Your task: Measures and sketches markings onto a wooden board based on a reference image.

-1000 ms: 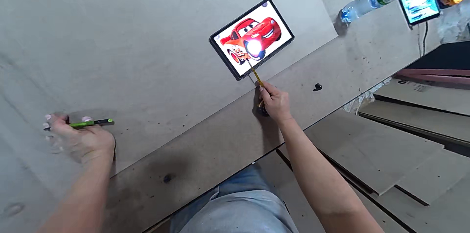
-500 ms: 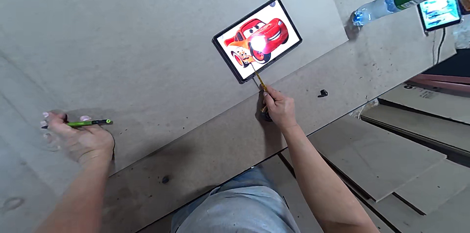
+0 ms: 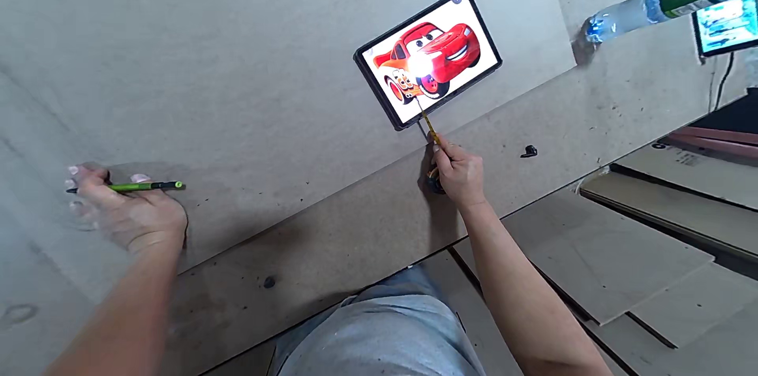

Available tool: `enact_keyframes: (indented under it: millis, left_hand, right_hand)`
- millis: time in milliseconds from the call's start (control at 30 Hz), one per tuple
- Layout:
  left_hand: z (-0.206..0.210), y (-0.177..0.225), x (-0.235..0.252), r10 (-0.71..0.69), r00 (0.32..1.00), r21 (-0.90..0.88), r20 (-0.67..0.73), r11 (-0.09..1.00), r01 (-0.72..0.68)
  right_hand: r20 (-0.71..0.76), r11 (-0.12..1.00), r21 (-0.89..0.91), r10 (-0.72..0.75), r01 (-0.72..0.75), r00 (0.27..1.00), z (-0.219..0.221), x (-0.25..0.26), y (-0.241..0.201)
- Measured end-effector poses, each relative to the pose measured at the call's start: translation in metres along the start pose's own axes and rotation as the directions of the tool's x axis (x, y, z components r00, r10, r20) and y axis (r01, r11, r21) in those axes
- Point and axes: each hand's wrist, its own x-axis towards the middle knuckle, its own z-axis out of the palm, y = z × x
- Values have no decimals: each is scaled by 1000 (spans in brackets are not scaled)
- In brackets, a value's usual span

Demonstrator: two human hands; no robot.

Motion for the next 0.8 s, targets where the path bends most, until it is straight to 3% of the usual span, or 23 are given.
enact_keyframes:
  millis: [800]
  left_hand:
    - [2, -2, 1, 12, 1000, 18, -13, 1000, -11]
  right_hand:
    - [-19, 1000, -2, -17, 17, 1000, 2, 0, -1]
